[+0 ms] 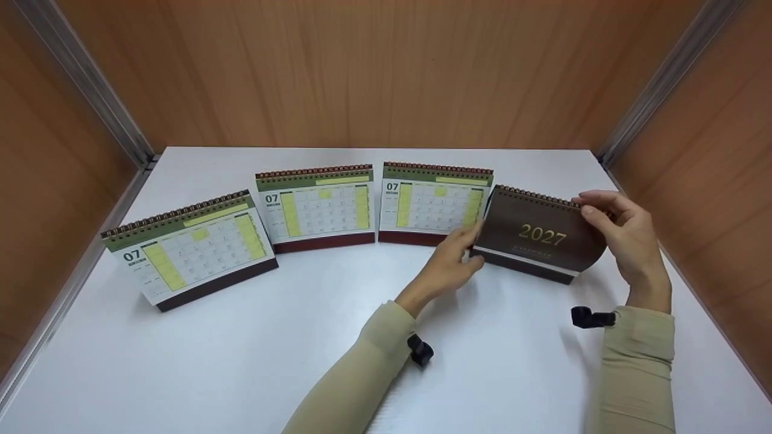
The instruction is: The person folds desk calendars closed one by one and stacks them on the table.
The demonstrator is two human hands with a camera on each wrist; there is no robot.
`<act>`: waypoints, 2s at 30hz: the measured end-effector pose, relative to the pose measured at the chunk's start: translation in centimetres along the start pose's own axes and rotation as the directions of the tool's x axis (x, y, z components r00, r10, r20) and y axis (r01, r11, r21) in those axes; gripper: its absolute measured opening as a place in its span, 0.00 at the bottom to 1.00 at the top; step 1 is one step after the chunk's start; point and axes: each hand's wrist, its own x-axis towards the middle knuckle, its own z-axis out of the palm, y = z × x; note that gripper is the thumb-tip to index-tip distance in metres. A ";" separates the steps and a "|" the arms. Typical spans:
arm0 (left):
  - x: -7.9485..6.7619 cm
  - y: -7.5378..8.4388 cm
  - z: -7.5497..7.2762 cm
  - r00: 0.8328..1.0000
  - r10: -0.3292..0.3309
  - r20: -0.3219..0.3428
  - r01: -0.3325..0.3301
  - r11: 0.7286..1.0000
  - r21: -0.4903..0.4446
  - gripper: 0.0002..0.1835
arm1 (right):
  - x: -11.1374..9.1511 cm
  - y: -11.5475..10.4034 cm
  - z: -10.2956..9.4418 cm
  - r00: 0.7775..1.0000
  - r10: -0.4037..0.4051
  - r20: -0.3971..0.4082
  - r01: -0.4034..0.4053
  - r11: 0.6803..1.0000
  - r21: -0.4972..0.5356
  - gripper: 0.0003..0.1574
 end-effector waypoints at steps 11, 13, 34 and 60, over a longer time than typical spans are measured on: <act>0.3 0.1 0.2 0.999 -0.001 -0.050 -0.001 0.999 -0.042 0.35 | 0.1 0.8 -0.8 0.998 0.060 0.012 -0.057 0.983 -0.173 0.36; 0.3 0.2 0.3 0.999 -0.002 -0.054 0.000 0.999 -0.051 0.35 | 0.1 1.0 -1.0 0.996 0.081 0.027 -0.072 0.971 -0.228 0.37; 1.6 0.9 0.5 0.994 0.005 -0.105 0.004 0.996 0.086 0.36 | -0.5 0.9 -1.9 0.967 0.233 0.102 -0.164 0.878 -0.449 0.41; 2.4 1.9 2.1 0.971 0.029 -0.237 0.012 0.985 0.171 0.30 | -1.0 -0.2 -2.0 0.950 0.304 0.077 -0.191 0.756 -0.626 0.40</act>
